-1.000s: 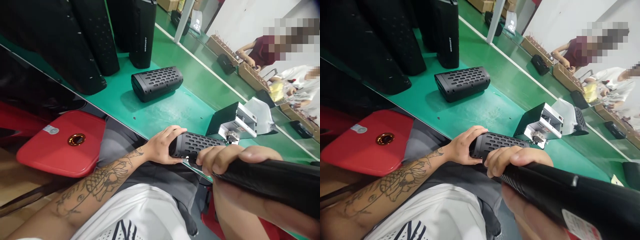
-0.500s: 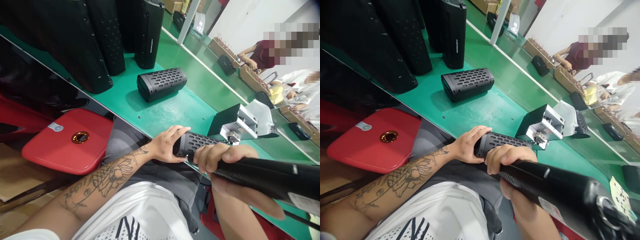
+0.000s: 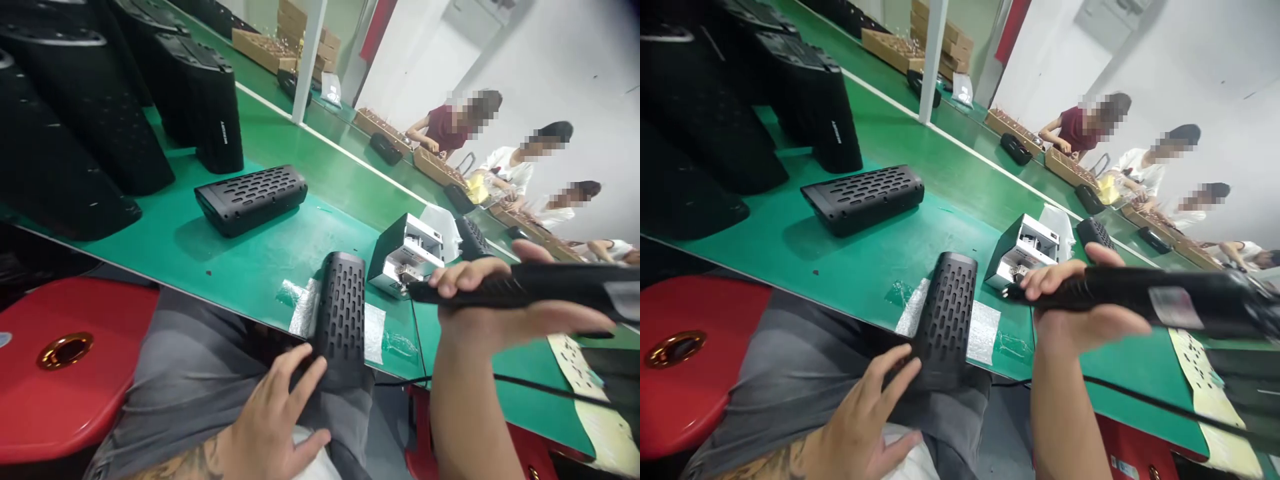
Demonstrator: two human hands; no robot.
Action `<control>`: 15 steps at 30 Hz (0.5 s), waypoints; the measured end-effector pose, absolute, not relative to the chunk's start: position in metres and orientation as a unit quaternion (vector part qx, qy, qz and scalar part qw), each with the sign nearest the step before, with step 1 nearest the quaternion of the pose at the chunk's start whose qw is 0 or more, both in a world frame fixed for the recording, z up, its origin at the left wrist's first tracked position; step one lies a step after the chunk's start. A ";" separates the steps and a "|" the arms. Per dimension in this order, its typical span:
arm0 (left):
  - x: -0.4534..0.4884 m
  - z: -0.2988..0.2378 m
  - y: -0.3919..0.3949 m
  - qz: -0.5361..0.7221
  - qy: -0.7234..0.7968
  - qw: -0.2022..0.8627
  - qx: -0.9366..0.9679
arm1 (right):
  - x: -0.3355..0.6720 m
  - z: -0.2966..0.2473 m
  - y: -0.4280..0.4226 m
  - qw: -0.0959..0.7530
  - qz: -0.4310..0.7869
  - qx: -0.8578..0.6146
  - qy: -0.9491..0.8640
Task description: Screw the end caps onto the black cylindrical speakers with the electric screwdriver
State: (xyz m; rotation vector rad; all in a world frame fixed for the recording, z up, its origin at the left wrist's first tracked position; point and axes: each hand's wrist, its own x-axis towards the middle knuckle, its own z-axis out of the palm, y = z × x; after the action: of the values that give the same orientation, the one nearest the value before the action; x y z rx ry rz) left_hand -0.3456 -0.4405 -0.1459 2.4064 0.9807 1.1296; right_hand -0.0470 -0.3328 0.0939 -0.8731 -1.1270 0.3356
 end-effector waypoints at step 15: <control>-0.270 -0.014 -0.262 0.147 0.145 0.069 0.976 | 0.029 0.068 -0.290 0.774 0.059 -0.441 -0.450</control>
State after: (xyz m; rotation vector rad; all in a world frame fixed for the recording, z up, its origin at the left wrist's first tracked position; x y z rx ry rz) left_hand -0.2698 -0.2622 -0.0138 2.9377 0.4356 0.4438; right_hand 0.0294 -0.2902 0.0678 -0.9541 -0.9750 0.1286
